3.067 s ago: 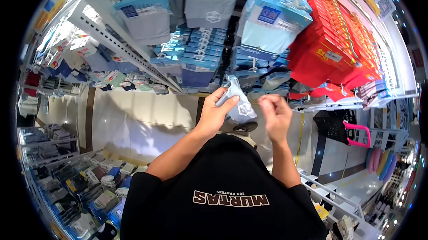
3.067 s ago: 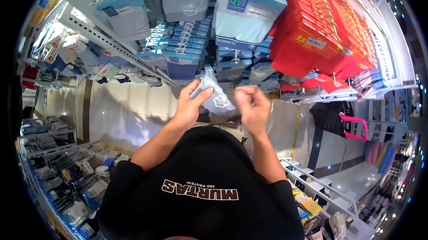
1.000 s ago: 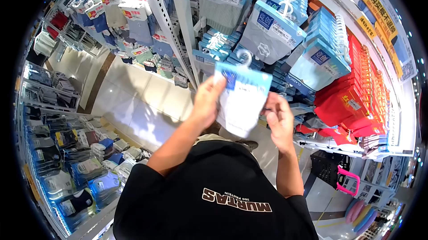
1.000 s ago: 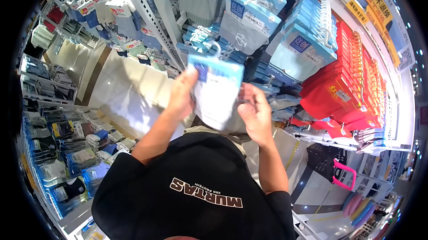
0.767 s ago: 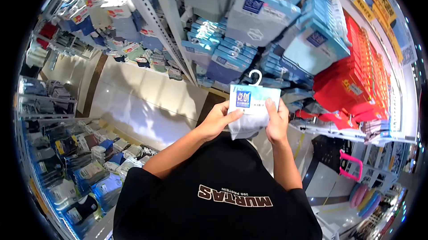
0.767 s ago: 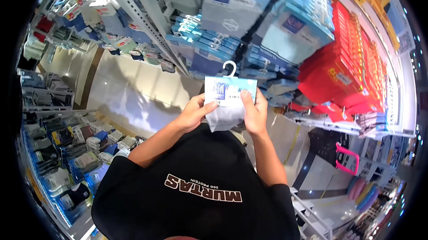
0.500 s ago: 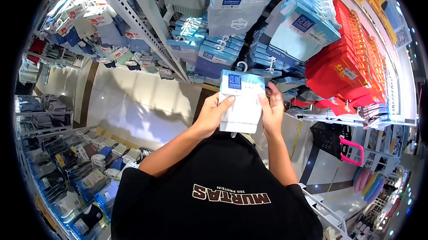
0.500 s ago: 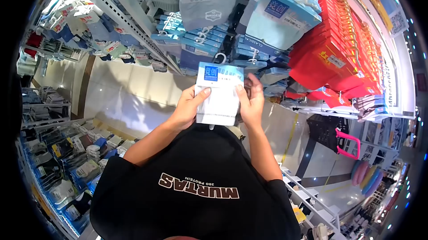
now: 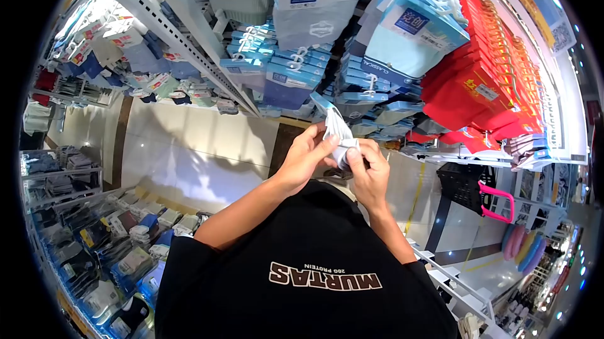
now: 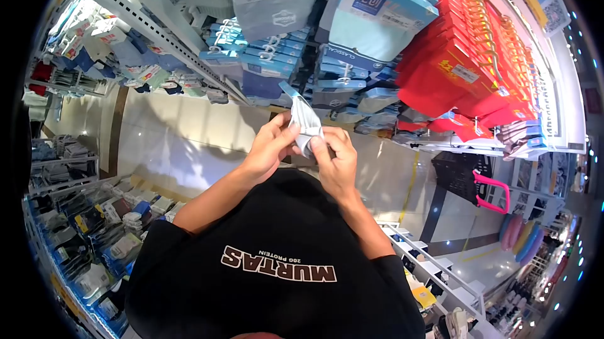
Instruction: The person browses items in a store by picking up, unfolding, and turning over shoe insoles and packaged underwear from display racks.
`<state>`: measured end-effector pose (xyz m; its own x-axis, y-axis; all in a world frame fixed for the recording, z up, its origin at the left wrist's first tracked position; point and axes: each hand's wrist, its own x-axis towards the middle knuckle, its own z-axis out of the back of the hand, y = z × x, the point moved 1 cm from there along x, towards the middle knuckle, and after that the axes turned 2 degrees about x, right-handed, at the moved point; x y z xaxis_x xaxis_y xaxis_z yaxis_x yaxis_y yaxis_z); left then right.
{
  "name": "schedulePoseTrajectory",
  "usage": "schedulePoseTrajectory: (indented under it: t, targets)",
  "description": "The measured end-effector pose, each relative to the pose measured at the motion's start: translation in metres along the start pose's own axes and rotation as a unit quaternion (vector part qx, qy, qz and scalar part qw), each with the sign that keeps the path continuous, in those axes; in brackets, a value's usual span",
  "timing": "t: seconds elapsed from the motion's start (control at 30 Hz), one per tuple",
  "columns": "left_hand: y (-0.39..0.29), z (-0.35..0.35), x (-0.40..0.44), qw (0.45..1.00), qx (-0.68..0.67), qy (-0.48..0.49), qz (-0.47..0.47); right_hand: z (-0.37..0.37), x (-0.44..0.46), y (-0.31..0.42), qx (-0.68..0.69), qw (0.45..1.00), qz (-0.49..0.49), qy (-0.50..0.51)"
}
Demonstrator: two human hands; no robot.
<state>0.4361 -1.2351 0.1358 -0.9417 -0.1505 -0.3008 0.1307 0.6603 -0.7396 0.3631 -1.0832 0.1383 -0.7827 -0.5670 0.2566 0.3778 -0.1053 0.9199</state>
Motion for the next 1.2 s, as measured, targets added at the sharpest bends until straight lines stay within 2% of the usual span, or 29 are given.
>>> schedulePoseTrajectory:
  t: [0.1, 0.13, 0.23, 0.37, 0.43, 0.47, 0.57, 0.67, 0.97, 1.1, 1.13, 1.2]
  targets:
    - [0.011, -0.008, -0.001, 0.997, 0.043, 0.038, -0.053, 0.004, 0.001, -0.006, 0.215, 0.958, -0.181, -0.059]
    - [0.014, -0.007, 0.002, 0.992, 0.081, 0.053, -0.079, 0.003, 0.006, 0.004, 0.248, 0.949, -0.184, -0.063]
    - [0.016, -0.012, 0.000, 0.986, 0.140, 0.034, -0.080, 0.004, 0.004, -0.008, 0.229, 0.956, -0.175, -0.051]
    - [0.018, -0.011, 0.000, 0.976, 0.182, 0.021, -0.118, 0.008, 0.002, -0.003, 0.118, 0.983, -0.136, -0.037]
    - [0.020, 0.000, 0.003, 0.969, 0.213, 0.056, -0.112, 0.012, 0.005, -0.003, 0.096, 0.986, -0.126, -0.046]
    - [0.021, 0.003, 0.003, 0.965, 0.228, 0.074, -0.108, 0.013, 0.008, -0.004, 0.147, 0.979, -0.131, -0.051]
    - [0.011, -0.008, 0.000, 0.986, 0.139, 0.061, -0.064, 0.018, 0.012, -0.004, 0.196, 0.966, -0.156, -0.060]
    - [0.017, -0.004, 0.003, 0.989, 0.121, 0.064, -0.048, 0.019, 0.011, -0.009, 0.236, 0.951, -0.191, -0.064]
    - [0.016, -0.002, 0.000, 0.991, 0.118, 0.044, -0.047, 0.013, 0.010, -0.018, 0.313, 0.923, -0.195, -0.112]
    - [0.018, -0.004, 0.004, 0.988, 0.142, -0.014, -0.055, 0.007, 0.008, -0.012, 0.252, 0.952, -0.171, -0.032]
    - [0.018, -0.005, 0.004, 0.987, 0.147, -0.030, -0.056, 0.007, 0.004, -0.013, 0.293, 0.936, -0.196, 0.002]
    - [0.020, 0.000, 0.005, 0.991, 0.108, -0.059, -0.044, 0.008, 0.002, -0.017, 0.326, 0.920, -0.217, 0.001]
